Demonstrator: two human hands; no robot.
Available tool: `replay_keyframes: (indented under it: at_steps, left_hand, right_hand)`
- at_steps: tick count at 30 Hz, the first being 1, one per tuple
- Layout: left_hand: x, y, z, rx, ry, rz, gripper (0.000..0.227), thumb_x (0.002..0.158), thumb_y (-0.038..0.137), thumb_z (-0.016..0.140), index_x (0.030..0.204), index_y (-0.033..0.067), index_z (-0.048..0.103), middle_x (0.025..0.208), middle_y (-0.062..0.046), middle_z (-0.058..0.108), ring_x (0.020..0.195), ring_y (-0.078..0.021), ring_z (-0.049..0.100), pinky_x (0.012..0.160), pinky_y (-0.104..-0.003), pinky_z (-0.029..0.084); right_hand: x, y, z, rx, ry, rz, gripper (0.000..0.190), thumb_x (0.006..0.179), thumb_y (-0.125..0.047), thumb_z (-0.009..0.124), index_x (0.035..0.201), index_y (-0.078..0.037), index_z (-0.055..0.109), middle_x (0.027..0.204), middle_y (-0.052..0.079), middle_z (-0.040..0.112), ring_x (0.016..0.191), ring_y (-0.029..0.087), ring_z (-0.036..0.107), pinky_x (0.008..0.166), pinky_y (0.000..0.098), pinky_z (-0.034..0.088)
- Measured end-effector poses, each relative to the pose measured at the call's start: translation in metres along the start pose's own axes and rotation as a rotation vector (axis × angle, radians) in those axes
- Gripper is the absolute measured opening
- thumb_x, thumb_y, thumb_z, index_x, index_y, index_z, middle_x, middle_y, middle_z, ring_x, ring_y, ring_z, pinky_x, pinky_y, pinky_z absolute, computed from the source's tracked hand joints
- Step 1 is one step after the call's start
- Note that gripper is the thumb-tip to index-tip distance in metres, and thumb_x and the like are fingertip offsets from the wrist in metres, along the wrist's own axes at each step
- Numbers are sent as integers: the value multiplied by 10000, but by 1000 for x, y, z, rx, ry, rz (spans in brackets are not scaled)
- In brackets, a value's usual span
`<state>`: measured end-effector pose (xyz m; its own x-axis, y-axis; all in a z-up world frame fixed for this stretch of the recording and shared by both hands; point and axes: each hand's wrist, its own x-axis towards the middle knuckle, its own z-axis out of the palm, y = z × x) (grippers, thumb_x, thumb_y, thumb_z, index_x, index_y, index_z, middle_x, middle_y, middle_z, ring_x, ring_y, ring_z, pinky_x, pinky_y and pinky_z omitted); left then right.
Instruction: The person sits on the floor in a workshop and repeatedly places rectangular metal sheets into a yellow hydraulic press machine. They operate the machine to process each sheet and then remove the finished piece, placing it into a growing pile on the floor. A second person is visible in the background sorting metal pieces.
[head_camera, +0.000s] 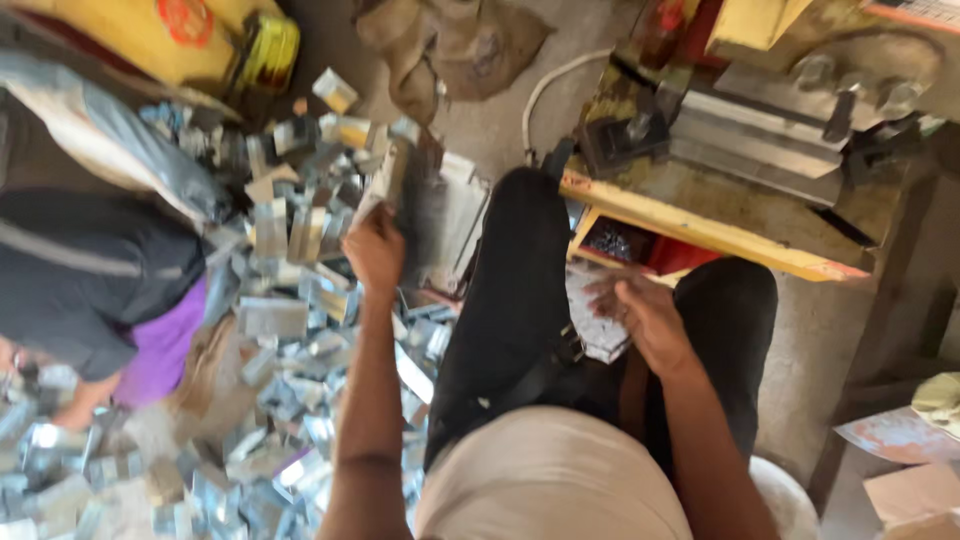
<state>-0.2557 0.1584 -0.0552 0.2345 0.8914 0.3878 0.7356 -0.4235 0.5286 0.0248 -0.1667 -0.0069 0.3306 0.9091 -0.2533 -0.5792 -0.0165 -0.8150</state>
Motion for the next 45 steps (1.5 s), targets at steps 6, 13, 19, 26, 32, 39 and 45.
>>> replay_keyframes:
  at_steps: [6, 13, 19, 26, 32, 39, 45]
  left_hand:
    - [14, 39, -67, -867, -88, -414, 286, 1021, 125, 756, 1240, -60, 748, 982, -60, 738, 840, -151, 609, 749, -297, 474]
    - [11, 171, -54, -1377, -615, -157, 527, 940, 95, 773, 1403, 18, 533, 1283, -63, 656, 1146, -163, 647, 978, -324, 556]
    - [-39, 264, -27, -882, -775, 541, 86, 991, 63, 676, 1053, 38, 731, 1035, -107, 767, 990, -220, 717, 925, -331, 575]
    - [-35, 326, -2, -432, -285, 1403, 431, 810, 116, 771, 1211, 270, 731, 1293, 22, 711, 1356, -201, 560, 1244, -525, 322]
    - [-42, 301, 40, -616, -464, 401, 413, 999, 135, 629, 1406, 99, 570, 1117, -144, 691, 1111, -286, 653, 973, -404, 530]
    - [-70, 275, 94, -1192, -1111, -322, 270, 1058, 181, 560, 1217, -36, 587, 673, -58, 617, 550, -137, 560, 503, -289, 449]
    - [-66, 287, 97, -1297, -1083, -436, 273, 967, 84, 586, 1234, 29, 571, 768, -48, 643, 595, -117, 584, 538, -281, 465]
  right_hand:
    - [0, -3, -18, 96, 90, -11, 334, 1033, -270, 599, 1215, 9, 626, 1047, 135, 707, 902, 206, 675, 822, 351, 554]
    - [-15, -2, -64, 116, 153, -94, 352, 1108, -312, 585, 1015, 25, 629, 843, 120, 690, 739, 221, 644, 706, 372, 524]
    - [-53, -40, -96, 310, 325, -146, 600, 1123, -532, 489, 1135, 52, 624, 1018, 146, 712, 891, 280, 699, 780, 405, 557]
    - [-101, -87, -93, 251, 251, -246, 759, 922, -360, 641, 1527, 35, 408, 1377, 131, 628, 1210, 226, 637, 1011, 379, 515]
    - [-64, -74, -110, 95, 300, -279, 592, 967, -103, 693, 1495, 33, 464, 1033, 91, 673, 811, 157, 658, 728, 321, 555]
    - [-40, -89, -104, 5, 347, -295, 621, 959, -106, 685, 1500, 5, 401, 923, 91, 680, 683, 170, 668, 612, 310, 562]
    - [-39, -87, -97, -96, 568, -318, 773, 914, -90, 693, 1594, -145, 329, 853, 113, 661, 611, 193, 637, 526, 342, 530]
